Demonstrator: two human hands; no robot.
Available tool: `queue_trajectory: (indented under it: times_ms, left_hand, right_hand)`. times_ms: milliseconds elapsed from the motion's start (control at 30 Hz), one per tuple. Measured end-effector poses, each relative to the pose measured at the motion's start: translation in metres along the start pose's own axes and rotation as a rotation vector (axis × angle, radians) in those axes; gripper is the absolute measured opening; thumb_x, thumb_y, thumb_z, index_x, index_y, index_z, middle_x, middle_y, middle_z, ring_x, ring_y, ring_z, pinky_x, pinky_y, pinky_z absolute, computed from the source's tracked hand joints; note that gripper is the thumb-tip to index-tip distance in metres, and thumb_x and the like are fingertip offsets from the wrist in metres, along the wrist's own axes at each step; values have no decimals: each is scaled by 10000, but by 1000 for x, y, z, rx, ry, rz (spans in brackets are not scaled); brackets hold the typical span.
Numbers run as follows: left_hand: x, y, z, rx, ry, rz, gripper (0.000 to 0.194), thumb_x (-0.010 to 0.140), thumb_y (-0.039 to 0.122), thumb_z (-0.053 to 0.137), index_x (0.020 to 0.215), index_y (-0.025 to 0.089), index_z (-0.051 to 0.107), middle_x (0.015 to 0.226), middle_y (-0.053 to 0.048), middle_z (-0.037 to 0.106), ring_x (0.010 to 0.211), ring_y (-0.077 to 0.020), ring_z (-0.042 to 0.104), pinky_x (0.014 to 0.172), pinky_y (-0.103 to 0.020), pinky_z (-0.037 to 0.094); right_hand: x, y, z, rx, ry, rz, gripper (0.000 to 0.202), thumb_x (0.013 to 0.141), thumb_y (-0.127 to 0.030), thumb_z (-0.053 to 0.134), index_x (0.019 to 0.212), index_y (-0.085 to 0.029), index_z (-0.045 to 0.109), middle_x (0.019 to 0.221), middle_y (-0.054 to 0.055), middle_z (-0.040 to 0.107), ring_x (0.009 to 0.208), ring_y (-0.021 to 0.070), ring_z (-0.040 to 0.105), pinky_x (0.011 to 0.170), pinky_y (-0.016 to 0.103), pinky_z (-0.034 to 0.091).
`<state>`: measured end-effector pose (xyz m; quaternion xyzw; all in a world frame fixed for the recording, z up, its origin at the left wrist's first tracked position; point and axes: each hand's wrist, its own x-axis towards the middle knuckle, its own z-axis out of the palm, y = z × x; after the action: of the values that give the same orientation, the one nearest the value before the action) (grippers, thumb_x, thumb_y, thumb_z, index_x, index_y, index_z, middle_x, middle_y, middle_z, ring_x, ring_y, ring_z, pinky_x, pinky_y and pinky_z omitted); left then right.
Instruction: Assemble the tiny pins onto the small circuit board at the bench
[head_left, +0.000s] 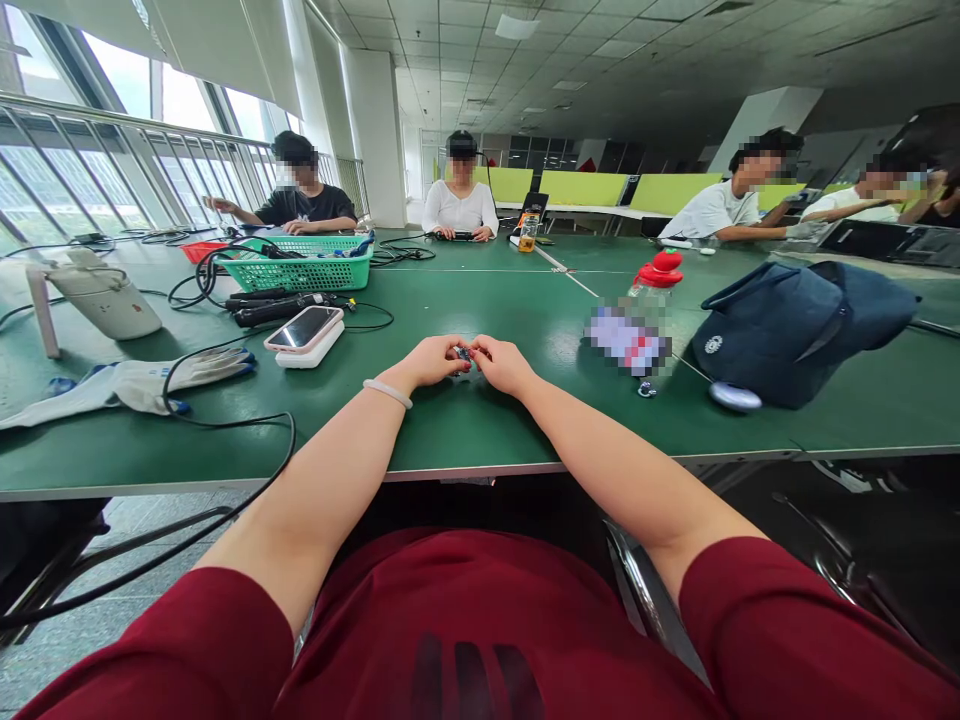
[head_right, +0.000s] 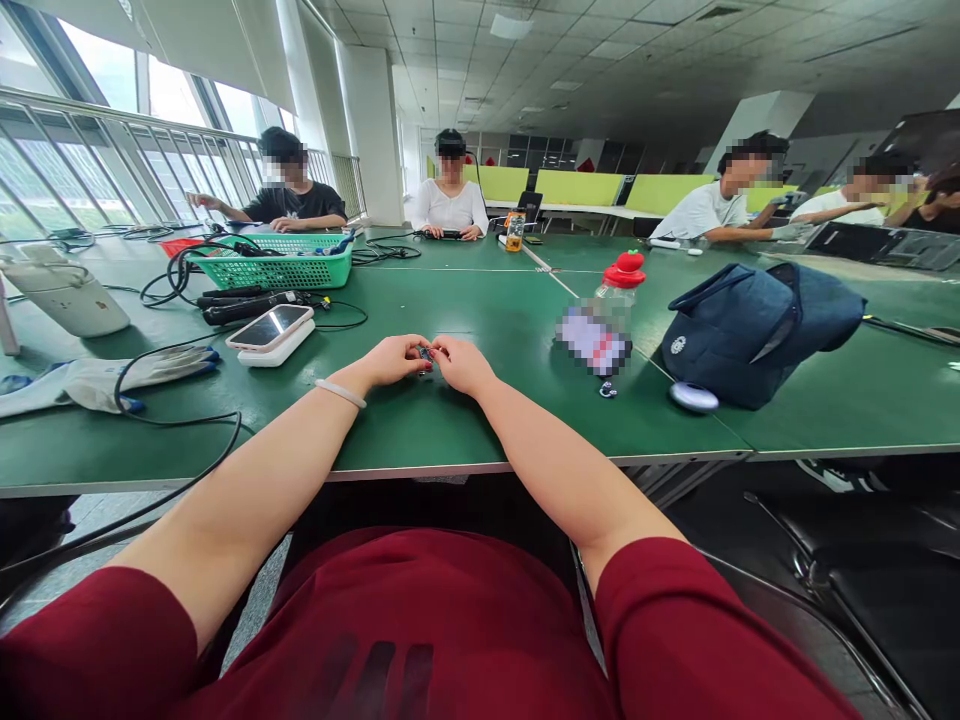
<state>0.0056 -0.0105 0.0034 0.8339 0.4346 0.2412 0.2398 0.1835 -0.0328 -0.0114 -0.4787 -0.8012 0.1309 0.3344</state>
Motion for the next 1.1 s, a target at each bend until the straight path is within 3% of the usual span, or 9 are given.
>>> queue_trajectory:
  times_ms: [300,700,1100]
  left_hand:
    - [-1,4,-2,55,67,-34,239,760,298,619,964,174,646,685,-11,670,629,-143,598,629,-277,437]
    - [2,-1,1,11,51,-59,249,725,306,669,923,154,670,714,-32,688,642,-153,614,631,-280,445]
    - [4,0,7,94,95,-3,242,764,344,605,921,172,671,651,-4,632,593,-139,562,611,-274,423]
  right_hand:
    - [0,0,-1,-8,20,43,237,866,-348,488,928,-193,657,705,4,638,621,125,501,618,237,353]
    - [2,5,1,10,87,42,262,860,-365,497,908,-198,694,703,3,653,614,123,498,619,243,350]
    - [3,7,1,-10,117,63,278,854,-393,508,916,-199,697,710,10,665,614,129,513,623,252,359]
